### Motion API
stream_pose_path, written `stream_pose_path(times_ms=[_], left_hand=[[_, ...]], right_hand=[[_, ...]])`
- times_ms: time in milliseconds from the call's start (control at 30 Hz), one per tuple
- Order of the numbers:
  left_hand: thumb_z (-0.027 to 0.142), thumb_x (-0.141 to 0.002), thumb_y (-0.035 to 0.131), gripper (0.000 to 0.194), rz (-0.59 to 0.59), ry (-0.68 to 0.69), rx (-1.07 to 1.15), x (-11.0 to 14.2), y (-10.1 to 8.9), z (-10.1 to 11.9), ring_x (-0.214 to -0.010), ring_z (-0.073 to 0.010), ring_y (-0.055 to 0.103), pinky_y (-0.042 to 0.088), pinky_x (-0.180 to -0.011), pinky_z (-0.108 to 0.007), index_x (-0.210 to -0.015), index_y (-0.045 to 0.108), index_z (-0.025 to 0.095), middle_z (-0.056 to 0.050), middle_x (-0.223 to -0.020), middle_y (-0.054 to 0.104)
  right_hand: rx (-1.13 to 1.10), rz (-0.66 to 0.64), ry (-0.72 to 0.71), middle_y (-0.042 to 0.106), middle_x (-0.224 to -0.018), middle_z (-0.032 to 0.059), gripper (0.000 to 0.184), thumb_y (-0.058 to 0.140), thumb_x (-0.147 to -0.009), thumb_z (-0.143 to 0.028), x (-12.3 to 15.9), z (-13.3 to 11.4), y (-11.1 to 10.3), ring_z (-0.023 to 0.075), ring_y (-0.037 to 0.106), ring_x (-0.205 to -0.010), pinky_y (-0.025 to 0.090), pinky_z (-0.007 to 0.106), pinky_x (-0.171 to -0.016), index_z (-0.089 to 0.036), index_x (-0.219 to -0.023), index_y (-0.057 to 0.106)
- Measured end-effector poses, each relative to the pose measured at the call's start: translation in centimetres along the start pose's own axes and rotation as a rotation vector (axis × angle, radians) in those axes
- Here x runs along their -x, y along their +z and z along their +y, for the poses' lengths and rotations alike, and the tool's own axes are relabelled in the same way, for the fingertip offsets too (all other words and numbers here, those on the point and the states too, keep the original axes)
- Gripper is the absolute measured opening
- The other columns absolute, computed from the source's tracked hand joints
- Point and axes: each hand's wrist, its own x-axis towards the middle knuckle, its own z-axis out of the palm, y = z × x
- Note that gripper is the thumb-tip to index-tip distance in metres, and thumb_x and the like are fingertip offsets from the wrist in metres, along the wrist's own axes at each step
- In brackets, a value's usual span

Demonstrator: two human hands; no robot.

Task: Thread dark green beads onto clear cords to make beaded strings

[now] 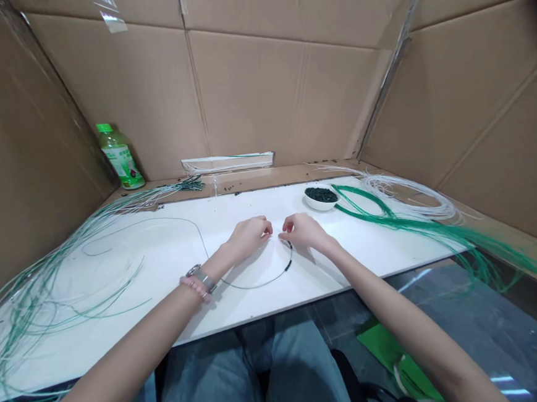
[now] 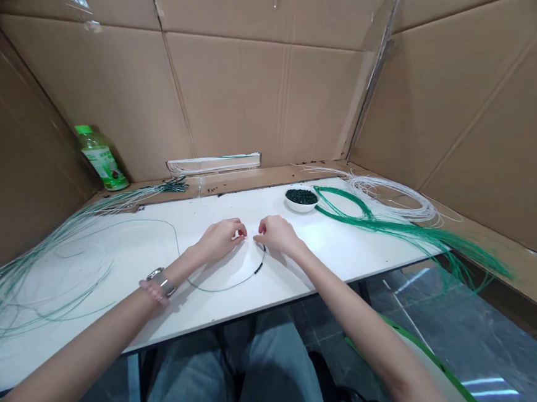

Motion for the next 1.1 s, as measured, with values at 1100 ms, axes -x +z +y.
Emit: stream_pose_path(times_ms=[1100], left_hand=[[0.029, -0.076, 0.051, 0.024, 0.226, -0.266, 0.486, -3.2, 3.0, 0.3, -0.061, -0.0134, 0.054, 0.039, -0.058, -0.024, -0.078, 0.071, 0.017, -0.003, -0.077, 0.07]], right_hand=[[-0.506, 0.198, 0.083, 0.063, -0.063, 0.0044, 0.013, 0.055, -0.067, -0.023, 1.4, 0.0, 1.6, 0.0135, 0.057, -0.058, 0.045, 0.023, -0.056, -0.013, -0.066, 0.063]])
